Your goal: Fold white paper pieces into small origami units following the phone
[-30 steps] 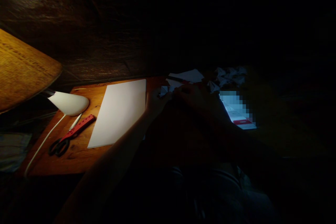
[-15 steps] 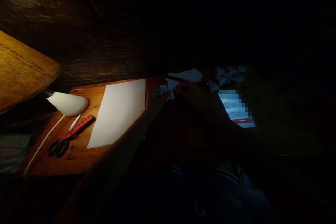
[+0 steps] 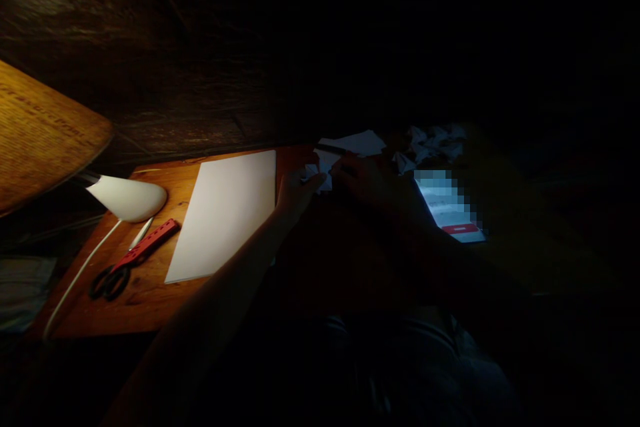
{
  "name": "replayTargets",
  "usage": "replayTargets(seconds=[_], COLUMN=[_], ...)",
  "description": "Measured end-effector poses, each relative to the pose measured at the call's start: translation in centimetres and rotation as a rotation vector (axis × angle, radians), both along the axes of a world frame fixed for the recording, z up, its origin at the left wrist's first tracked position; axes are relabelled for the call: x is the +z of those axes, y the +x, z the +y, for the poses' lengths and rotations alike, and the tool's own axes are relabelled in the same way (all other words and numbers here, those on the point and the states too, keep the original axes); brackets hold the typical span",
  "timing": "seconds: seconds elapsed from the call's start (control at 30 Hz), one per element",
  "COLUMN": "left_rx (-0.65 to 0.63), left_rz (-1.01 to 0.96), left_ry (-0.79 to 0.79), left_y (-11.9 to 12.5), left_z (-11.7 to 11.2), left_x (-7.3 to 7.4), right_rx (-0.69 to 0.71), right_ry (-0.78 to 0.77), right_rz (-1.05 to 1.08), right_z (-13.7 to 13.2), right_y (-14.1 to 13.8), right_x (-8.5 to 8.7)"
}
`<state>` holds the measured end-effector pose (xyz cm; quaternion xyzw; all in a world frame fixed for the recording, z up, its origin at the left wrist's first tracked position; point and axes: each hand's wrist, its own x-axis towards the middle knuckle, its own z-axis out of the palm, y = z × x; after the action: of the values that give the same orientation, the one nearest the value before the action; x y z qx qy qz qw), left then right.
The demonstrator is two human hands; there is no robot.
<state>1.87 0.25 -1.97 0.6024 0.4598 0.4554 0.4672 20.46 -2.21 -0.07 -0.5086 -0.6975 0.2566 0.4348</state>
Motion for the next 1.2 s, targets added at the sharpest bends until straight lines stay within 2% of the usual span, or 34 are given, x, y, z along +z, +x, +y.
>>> replayTargets(seconds=[0.57,0.77,0.93,1.07,1.2], left_rx=[0.027,0.046,0.038,0.045,0.027], left_rz=[0.06,0.059,0.047,0.076,0.098], left_ry=[0.036,0.067,0.083,0.088,0.063], left_y=[-0.1,-0.2,-0.3,-0.4,-0.3], left_z=[0.2,0.1,0.0,0.1,-0.1], left_x=[-0.2,-0.1,-0.1,-0.3,0.0], right_rx=[0.028,-0.028,-0.082,-0.002,0.1], right_ry=[-0.042,-0.067,-0.101,-0.16,-0.199], right_rz=[0.032,0.028,0.131,0.205,0.193], right_z=[0.0,-0.6,-0.4,-0.2,-0.2], right_y=[-0.1,0.6,0.7,-0.1,-0.2], right_x=[0.0,0.7,0.1,-0.6,-0.4])
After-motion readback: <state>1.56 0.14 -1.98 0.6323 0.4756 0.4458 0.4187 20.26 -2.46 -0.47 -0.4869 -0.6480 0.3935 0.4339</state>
